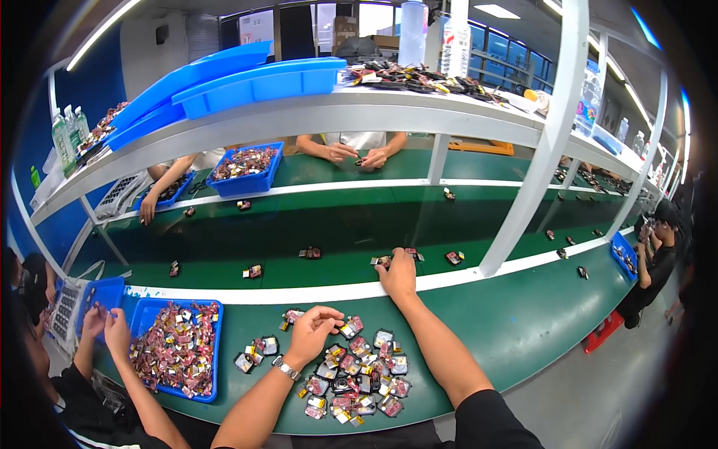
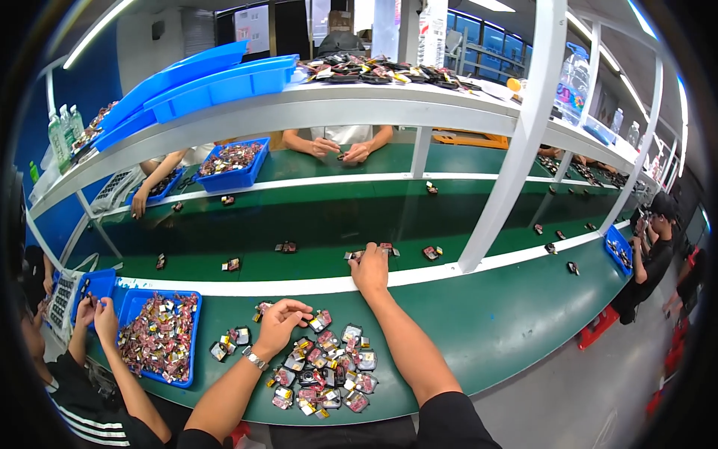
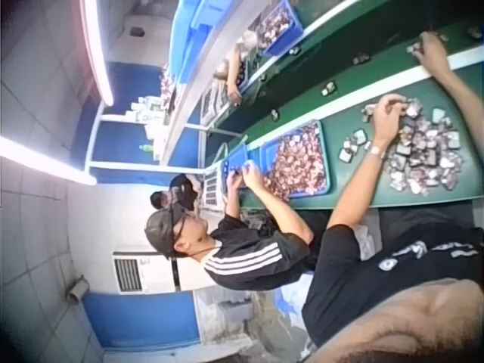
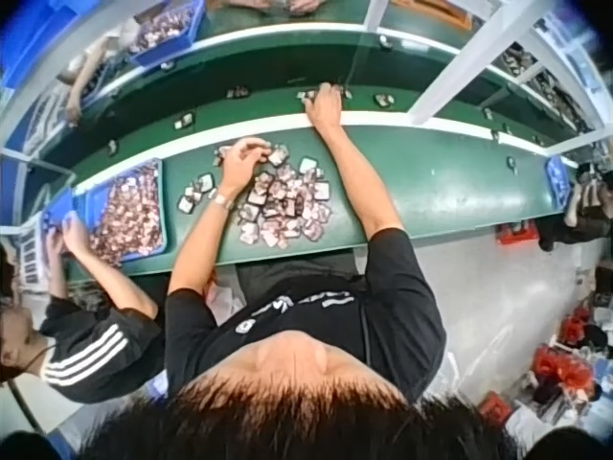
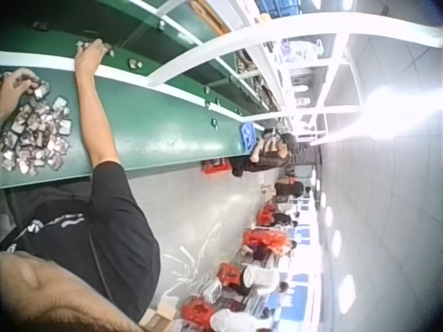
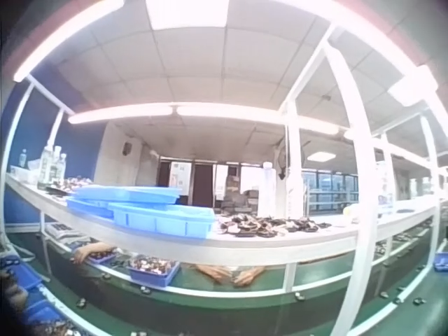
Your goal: The recorder is sorting and inspecting small electronic or mechanical components on a factory assembly line desk.
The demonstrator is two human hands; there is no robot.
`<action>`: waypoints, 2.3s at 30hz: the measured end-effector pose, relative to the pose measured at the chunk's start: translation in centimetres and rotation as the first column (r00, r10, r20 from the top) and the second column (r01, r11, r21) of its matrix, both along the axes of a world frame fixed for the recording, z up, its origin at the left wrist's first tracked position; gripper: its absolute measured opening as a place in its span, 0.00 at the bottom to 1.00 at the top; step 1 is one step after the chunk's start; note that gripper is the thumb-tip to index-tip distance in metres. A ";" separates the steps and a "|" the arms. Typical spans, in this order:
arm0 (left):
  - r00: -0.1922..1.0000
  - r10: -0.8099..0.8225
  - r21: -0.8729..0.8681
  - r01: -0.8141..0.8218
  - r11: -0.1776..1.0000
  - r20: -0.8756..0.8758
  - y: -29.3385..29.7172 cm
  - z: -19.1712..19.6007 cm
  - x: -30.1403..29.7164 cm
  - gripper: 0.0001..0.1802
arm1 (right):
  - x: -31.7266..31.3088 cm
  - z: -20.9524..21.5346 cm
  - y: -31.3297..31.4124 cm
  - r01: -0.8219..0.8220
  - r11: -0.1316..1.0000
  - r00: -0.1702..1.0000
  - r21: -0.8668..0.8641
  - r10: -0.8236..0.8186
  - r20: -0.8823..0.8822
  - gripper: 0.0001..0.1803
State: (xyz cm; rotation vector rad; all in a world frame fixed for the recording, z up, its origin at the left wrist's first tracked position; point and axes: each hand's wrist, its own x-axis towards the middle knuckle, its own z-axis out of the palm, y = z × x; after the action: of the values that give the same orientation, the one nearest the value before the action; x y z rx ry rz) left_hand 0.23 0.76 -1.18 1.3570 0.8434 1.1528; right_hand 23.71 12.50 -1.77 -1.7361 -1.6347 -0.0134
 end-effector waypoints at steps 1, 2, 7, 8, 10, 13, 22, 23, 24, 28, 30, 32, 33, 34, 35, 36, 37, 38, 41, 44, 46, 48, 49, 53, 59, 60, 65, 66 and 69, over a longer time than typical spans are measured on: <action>1.000 -0.011 0.002 0.011 1.000 -0.001 0.0 0.0 0.0 0.08 | 0.2 -0.2 0.1 -0.018 1.000 0.996 0.021 0.020 -0.087 0.28; 1.000 -0.007 0.010 0.007 1.000 0.003 0.1 0.0 -0.1 0.08 | 0.5 -0.5 0.1 -0.032 0.999 0.984 0.044 0.039 -0.173 0.28; 0.998 0.053 0.025 -0.054 0.998 0.043 -0.1 -0.2 -0.9 0.08 | -0.1 1.0 -3.1 -0.197 0.980 0.905 -0.031 0.169 -0.390 0.26; 0.997 0.073 0.035 -0.075 0.997 0.039 -0.1 -0.3 -1.2 0.10 | -0.7 1.2 -4.2 -0.309 0.951 0.856 -0.018 0.270 -0.441 0.27; 0.998 0.062 -0.037 -0.061 0.997 0.029 -0.3 0.4 -1.0 0.11 | -1.4 2.9 -7.3 -0.502 0.864 0.749 -0.042 0.410 -0.521 0.29; 0.989 -0.122 -0.209 0.138 0.968 0.085 -0.3 1.8 -0.8 0.22 | -1.4 5.1 -11.0 -0.724 0.689 0.593 0.031 0.645 -0.482 0.31; 0.958 -0.204 -0.320 0.261 0.911 0.200 -1.0 2.6 -1.1 0.22 | -2.8 5.8 -12.7 -0.802 0.597 0.584 0.005 0.786 -0.202 0.33; 0.951 -0.225 -0.312 0.284 0.906 0.211 -0.8 3.0 -1.2 0.21 | -2.7 5.6 -12.6 -0.809 0.584 0.570 0.068 0.807 -0.154 0.32; 0.951 -0.220 -0.309 0.280 0.909 0.216 -0.7 3.1 -1.1 0.21 | -2.8 6.3 -12.8 -0.805 0.588 0.574 0.072 0.805 -0.150 0.26; 0.958 -0.195 -0.301 0.253 0.919 0.213 -1.2 2.9 -0.5 0.20 | -3.0 5.3 -12.8 -0.774 0.629 0.617 0.071 0.775 -0.137 0.11; 0.952 -0.210 -0.305 0.273 0.912 0.224 -1.1 2.4 -0.6 0.20 | -3.2 5.2 -12.7 -0.776 0.628 0.618 0.064 0.776 -0.130 0.10; 0.945 -0.225 -0.310 0.293 0.905 0.237 -1.1 2.1 -0.5 0.19 | -3.5 5.0 -12.7 -0.777 0.627 0.618 0.055 0.776 -0.124 0.09; 0.941 -0.229 -0.297 0.299 0.907 0.248 -1.1 2.1 -0.5 0.19 | -3.7 4.9 -12.7 -0.769 0.633 0.627 0.086 0.774 -0.090 0.08; 0.938 -0.233 -0.285 0.304 0.909 0.258 -1.1 2.0 -0.4 0.19 | -3.9 4.8 -12.6 -0.761 0.638 0.636 0.117 0.769 -0.055 0.08; 0.937 -0.233 -0.285 0.305 0.909 0.259 -1.1 1.9 -0.5 0.19 | -4.1 4.6 -12.7 -0.761 0.638 0.637 0.116 0.769 -0.055 0.08; 0.933 -0.234 -0.288 0.311 0.906 0.273 -1.0 1.8 -0.5 0.20 | -4.1 4.5 -12.8 -0.757 0.639 0.639 0.133 0.767 -0.048 0.07; 0.929 -0.235 -0.290 0.318 0.903 0.287 -1.0 1.8 -0.5 0.21 | -4.2 4.4 -12.8 -0.753 0.640 0.642 0.152 0.765 -0.041 0.06; 0.928 -0.237 -0.289 0.319 0.902 0.286 -1.0 2.0 -0.5 0.21 | -4.2 4.4 -12.7 -0.752 0.641 0.643 0.152 0.764 -0.040 0.06; 0.922 -0.275 -0.267 0.347 0.899 0.272 -1.1 2.6 -0.4 0.21 | -4.3 4.2 -12.8 -0.698 0.694 0.692 0.178 0.717 -0.084 0.05; 0.931 -0.297 -0.188 0.337 0.923 0.212 -1.5 3.0 -0.3 0.21 | -4.3 4.5 -13.1 -0.673 0.719 0.701 0.174 0.695 -0.157 0.05; 0.934 -0.264 -0.260 0.324 0.909 0.241 -1.5 3.2 -0.2 0.21 | -4.2 4.3 -13.1 -0.696 0.709 0.671 0.113 0.699 -0.247 0.06; 0.931 -0.273 -0.257 0.333 0.907 0.242 -1.4 2.8 -0.3 0.20 | -3.8 4.5 -13.0 -0.728 0.679 0.639 0.100 0.723 -0.262 0.06; 0.929 -0.276 -0.257 0.337 0.906 0.247 -1.4 2.5 -0.3 0.20 | -3.7 4.5 -13.0 -0.761 0.643 0.602 0.083 0.748 -0.279 0.06; 0.920 -0.265 -0.243 0.338 0.909 0.289 -1.4 2.3 -0.1 0.18 | -3.7 4.4 -13.0 -0.761 0.643 0.607 0.084 0.752 -0.259 0.07; 0.914 -0.246 -0.258 0.334 0.906 0.322 -1.3 2.0 0.0 0.17 | -4.6 4.1 -13.6 -0.645 0.750 0.703 0.147 0.658 -0.271 0.06; 0.914 -0.246 -0.258 0.335 0.906 0.321 -1.3 2.0 -0.1 0.17 | -4.7 4.1 -13.7 -0.645 0.750 0.703 0.148 0.658 -0.271 0.06; 0.918 -0.248 -0.258 0.332 0.907 0.310 -1.3 2.0 -0.1 0.17 | -4.7 4.1 -13.6 -0.658 0.741 0.694 0.137 0.667 -0.271 0.07; 0.918 -0.249 -0.259 0.333 0.907 0.309 -1.3 2.0 -0.1 0.17 | -4.7 3.8 -13.6 -0.657 0.741 0.695 0.137 0.666 -0.271 0.07; 0.912 -0.263 -0.247 0.347 0.905 0.316 -1.3 2.1 -0.1 0.17 | -4.6 3.3 -13.5 -0.650 0.739 0.706 0.174 0.673 -0.222 0.09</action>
State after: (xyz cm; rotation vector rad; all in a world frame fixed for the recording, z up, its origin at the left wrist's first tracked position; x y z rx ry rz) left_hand 0.12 -0.57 0.95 1.0062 0.5484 0.8970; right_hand 19.12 -0.98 1.57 -0.9393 -1.9213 0.4768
